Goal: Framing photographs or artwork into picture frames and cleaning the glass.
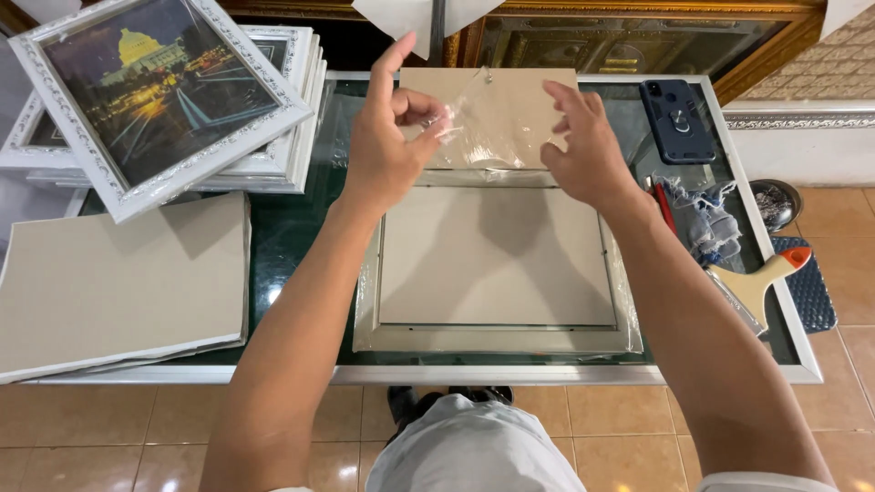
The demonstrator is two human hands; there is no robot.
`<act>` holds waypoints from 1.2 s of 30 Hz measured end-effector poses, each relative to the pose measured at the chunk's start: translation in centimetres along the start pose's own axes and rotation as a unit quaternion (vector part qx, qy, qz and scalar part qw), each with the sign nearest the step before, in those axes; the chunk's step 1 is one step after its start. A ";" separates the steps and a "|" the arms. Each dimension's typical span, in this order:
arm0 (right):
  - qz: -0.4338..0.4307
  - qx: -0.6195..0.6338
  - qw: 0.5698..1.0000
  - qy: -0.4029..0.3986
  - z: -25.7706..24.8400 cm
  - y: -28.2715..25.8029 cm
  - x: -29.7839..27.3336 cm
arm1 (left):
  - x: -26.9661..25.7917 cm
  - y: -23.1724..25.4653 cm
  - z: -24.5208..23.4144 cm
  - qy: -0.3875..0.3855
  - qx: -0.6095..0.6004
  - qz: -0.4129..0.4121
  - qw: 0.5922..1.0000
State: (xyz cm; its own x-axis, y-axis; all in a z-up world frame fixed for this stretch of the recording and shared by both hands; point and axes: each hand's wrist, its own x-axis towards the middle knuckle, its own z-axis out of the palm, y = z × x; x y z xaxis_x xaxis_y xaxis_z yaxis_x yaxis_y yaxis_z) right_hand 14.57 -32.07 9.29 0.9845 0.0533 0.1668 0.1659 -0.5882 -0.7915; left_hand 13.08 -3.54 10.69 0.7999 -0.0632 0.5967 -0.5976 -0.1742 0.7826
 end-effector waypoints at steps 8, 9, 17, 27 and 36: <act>-0.394 -0.363 0.844 0.018 2.6 -6.2 -1.2 | -6.6 4.4 -2.2 -0.108 0.261 0.153 0.947; -0.394 -0.363 0.844 0.019 2.5 -5.8 -1.0 | -7.2 4.4 -2.4 -0.108 0.261 0.153 0.947; -0.357 -0.428 0.830 0.003 -2.6 -4.1 -5.1 | -11.4 5.3 -4.7 -0.047 0.248 0.160 0.954; -0.001 -0.472 0.818 -0.327 -2.8 -6.3 -17.8 | -16.4 8.8 -2.3 -0.258 0.259 -0.055 0.929; -0.259 -0.326 0.895 -0.159 2.1 -0.7 -20.5 | -20.5 6.6 2.9 -0.335 0.355 0.000 0.873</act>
State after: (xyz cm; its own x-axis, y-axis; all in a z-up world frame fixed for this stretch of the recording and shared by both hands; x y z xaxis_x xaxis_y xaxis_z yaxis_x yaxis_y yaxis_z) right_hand -5.62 -31.08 5.23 0.7677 0.6220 0.1542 0.6397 -0.7581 -0.1270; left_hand -7.08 -6.28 3.15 0.7945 -0.5819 0.1737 -0.6035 -0.7246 0.3327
